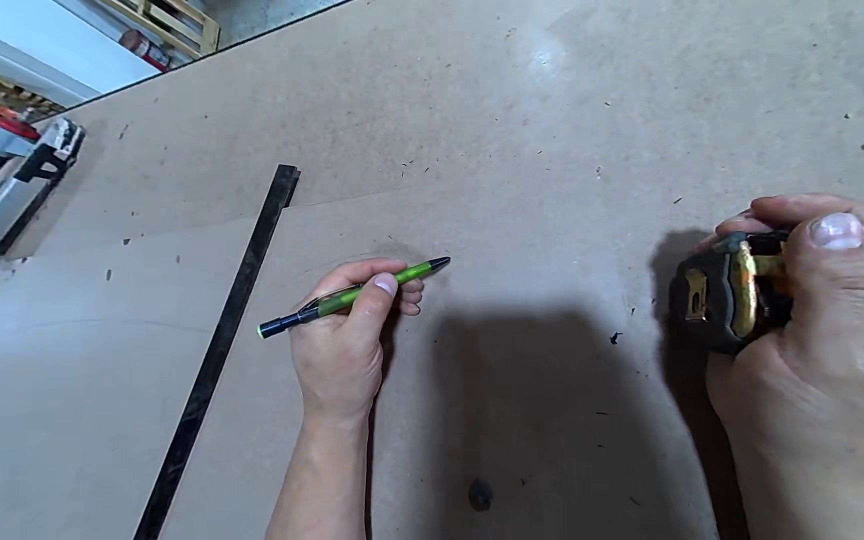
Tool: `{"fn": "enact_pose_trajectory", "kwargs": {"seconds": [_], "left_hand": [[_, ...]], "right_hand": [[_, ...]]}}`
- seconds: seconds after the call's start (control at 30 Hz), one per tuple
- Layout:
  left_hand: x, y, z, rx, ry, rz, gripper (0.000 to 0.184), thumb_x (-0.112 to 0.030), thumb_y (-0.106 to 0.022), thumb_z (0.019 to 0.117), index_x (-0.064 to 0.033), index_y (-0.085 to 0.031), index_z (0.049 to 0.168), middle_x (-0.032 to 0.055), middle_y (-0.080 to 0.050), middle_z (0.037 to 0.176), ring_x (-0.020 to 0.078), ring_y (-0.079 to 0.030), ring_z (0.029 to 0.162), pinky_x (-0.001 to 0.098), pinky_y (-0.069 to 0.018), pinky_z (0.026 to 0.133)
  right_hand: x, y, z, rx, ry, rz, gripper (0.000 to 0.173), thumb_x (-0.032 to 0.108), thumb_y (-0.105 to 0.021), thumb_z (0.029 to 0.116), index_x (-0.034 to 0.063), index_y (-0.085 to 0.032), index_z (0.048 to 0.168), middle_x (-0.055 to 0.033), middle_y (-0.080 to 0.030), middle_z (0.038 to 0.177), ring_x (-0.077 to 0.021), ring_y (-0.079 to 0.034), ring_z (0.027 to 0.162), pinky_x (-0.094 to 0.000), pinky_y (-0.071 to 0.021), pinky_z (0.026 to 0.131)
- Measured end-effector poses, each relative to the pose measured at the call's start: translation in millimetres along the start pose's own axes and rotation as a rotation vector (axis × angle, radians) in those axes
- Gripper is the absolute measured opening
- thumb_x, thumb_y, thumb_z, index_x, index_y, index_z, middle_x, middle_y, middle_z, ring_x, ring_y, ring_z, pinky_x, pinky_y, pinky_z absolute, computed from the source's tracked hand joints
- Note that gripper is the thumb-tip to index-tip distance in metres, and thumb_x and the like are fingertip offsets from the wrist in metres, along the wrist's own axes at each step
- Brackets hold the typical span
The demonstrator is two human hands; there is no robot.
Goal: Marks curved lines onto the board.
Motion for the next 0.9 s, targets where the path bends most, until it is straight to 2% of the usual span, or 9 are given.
{"fn": "enact_pose_trajectory", "kwargs": {"seconds": [0.17,0.43,0.63,0.73,0.9], "left_hand": [[-1.6,-0.9,-0.6,0.017,0.011,0.045,0.020,-0.009,-0.055,0.1030,-0.0013,-0.071,0.112,0.0150,-0.075,0.094,0.0226,-0.074,0.078,0.0337,-0.0639,0.072],[-0.5,2.0,-1.0,0.081,0.021,0.037,0.017,-0.008,-0.057,0.1005,-0.0035,-0.071,0.106,0.0140,-0.075,0.090,0.0210,-0.073,0.073,0.0326,-0.0628,0.068],[-0.4,1.9,-0.3,0.102,0.021,0.036,0.015,-0.009,-0.060,0.1000,-0.0028,-0.072,0.106,0.0146,-0.074,0.089,0.0214,-0.072,0.073,0.0320,-0.0623,0.066],[2.9,2.2,4.3,0.095,0.004,0.012,0.014,-0.007,-0.061,0.0984,-0.0007,-0.071,0.104,0.0154,-0.075,0.088,0.0214,-0.073,0.072,0.0328,-0.0631,0.066],[2.4,-2.8,7.6,-0.031,0.022,-0.029,0.016,-0.004,-0.057,0.1020,0.0041,-0.069,0.110,0.0186,-0.075,0.092,0.0258,-0.076,0.080,0.0390,-0.0658,0.075]], "right_hand": [[2.7,-0.7,-0.2,0.002,-0.001,-0.017,0.026,0.020,-0.043,0.1099,0.0077,-0.062,0.121,0.0029,-0.068,0.101,-0.0103,-0.069,0.087,-0.0284,-0.0607,0.079],[5.7,-2.2,-0.1,0.001,-0.016,-0.014,0.024,0.019,-0.043,0.1097,0.0083,-0.062,0.120,0.0029,-0.069,0.102,-0.0096,-0.069,0.089,-0.0269,-0.0597,0.080],[6.3,-2.8,-0.2,-0.005,-0.025,-0.015,0.025,0.020,-0.043,0.1097,0.0079,-0.062,0.120,0.0026,-0.069,0.100,-0.0097,-0.069,0.087,-0.0266,-0.0598,0.078],[5.7,-2.7,-0.1,0.006,-0.021,-0.020,0.026,0.019,-0.043,0.1097,0.0076,-0.063,0.121,0.0022,-0.069,0.101,-0.0105,-0.069,0.090,-0.0280,-0.0600,0.081],[4.5,-2.7,0.0,0.006,-0.018,-0.016,0.025,0.020,-0.043,0.1099,0.0073,-0.062,0.121,0.0014,-0.069,0.102,-0.0110,-0.069,0.090,-0.0290,-0.0600,0.082]]}}
Point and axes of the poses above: each hand's wrist, its own z-axis towards the middle knuckle, its own y-axis out of the back of the hand, x = y × z, the point moved 1 cm from there along z, towards the middle knuckle
